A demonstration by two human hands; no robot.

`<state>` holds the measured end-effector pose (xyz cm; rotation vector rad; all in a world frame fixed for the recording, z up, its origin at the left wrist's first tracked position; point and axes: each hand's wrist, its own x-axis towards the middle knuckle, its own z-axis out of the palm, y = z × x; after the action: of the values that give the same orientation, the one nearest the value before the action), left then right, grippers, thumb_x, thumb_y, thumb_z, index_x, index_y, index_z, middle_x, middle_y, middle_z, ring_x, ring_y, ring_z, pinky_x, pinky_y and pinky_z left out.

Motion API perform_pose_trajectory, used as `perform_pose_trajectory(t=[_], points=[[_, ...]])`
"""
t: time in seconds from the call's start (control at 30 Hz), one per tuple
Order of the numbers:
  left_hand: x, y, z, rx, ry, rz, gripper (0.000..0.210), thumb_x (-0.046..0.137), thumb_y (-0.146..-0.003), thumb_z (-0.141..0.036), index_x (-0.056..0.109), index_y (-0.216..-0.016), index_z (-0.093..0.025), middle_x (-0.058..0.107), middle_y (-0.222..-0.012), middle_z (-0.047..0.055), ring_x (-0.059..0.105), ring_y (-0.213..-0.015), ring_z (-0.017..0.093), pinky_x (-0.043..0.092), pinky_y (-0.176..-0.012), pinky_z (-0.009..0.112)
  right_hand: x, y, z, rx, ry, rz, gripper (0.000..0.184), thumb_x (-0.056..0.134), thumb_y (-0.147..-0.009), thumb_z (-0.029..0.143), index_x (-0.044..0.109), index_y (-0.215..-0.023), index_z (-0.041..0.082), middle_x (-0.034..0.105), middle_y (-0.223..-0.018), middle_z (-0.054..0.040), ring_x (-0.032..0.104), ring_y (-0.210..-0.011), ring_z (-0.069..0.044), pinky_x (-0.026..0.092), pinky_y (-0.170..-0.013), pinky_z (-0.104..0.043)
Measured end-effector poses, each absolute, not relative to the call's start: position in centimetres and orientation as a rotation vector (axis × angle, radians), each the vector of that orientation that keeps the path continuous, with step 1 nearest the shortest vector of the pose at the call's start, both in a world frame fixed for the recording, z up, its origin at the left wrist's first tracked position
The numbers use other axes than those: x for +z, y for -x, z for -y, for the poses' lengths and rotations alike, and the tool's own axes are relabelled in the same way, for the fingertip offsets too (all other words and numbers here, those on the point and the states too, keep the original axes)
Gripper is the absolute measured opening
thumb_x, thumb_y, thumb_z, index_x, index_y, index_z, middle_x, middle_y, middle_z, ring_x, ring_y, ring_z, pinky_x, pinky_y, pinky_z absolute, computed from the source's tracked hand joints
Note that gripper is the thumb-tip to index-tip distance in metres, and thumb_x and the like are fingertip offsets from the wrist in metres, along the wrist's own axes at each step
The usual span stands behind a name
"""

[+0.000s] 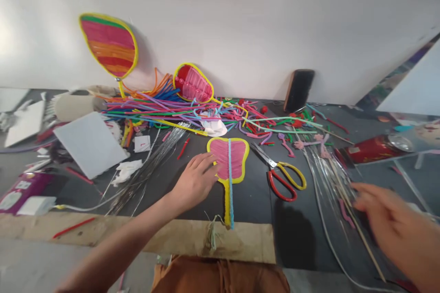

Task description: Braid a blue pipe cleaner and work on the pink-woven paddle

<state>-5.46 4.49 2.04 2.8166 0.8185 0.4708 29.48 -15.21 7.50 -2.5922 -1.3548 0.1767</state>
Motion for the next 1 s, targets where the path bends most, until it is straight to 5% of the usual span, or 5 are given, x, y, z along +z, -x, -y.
perform_pose_trajectory(t=[0.13, 0.23, 0.5, 1.0], points=[[1.3, 2.4, -5.0, 0.198, -2.881, -0.739, 0.05, 0.053, -0.087, -0.047, 0.051, -0.131, -0.025, 0.047, -0.14, 0.011, 0.036, -0.134, 0.032, 0.033, -0.107, 0.052, 5.3, -24.2, 7.7, 0.409, 2.283, 1.585, 0.033, 0.034, -0.084, 0.039, 0.059, -0.103, 0.027, 0.074, -0.086, -0.0066, 0.069, -0.075, -0.024, 0.047, -0.065, -0.034], [0.3, 1.3, -5.4, 0.116, -2.867, -0.813, 0.064, 0.043, -0.088, -0.057, 0.042, -0.139, -0.017, 0.043, -0.144, 0.015, 0.031, -0.138, 0.032, 0.029, -0.11, 0.052, 2.5, -21.9, 5.4, 0.375, 2.218, 1.805, 0.032, 0.032, -0.09, 0.032, 0.061, -0.099, 0.023, 0.074, -0.091, -0.0066, 0.069, -0.08, -0.022, 0.045, -0.064, -0.03], [-2.0, 1.7, -7.5, 0.087, -2.893, -0.966, 0.065, 0.027, -0.094, -0.053, 0.036, -0.142, -0.01, 0.036, -0.149, 0.015, 0.026, -0.141, 0.027, 0.019, -0.115, 0.048, -0.9, -20.9, 6.1, 0.024, 2.43, 1.876, 0.027, 0.041, -0.092, 0.032, 0.06, -0.108, 0.019, 0.072, -0.096, -0.0086, 0.068, -0.077, -0.022, 0.04, -0.058, -0.029], [-2.2, 2.3, -3.2, 0.088, -2.926, -0.909, 0.072, 0.026, -0.092, -0.059, 0.034, -0.144, -0.009, 0.035, -0.149, 0.016, 0.031, -0.139, 0.028, 0.02, -0.114, 0.048, -0.1, -23.9, 5.3, 0.176, 2.408, 1.702, 0.034, 0.043, -0.09, 0.04, 0.061, -0.105, 0.017, 0.072, -0.09, -0.0094, 0.066, -0.074, -0.022, 0.039, -0.059, -0.029]])
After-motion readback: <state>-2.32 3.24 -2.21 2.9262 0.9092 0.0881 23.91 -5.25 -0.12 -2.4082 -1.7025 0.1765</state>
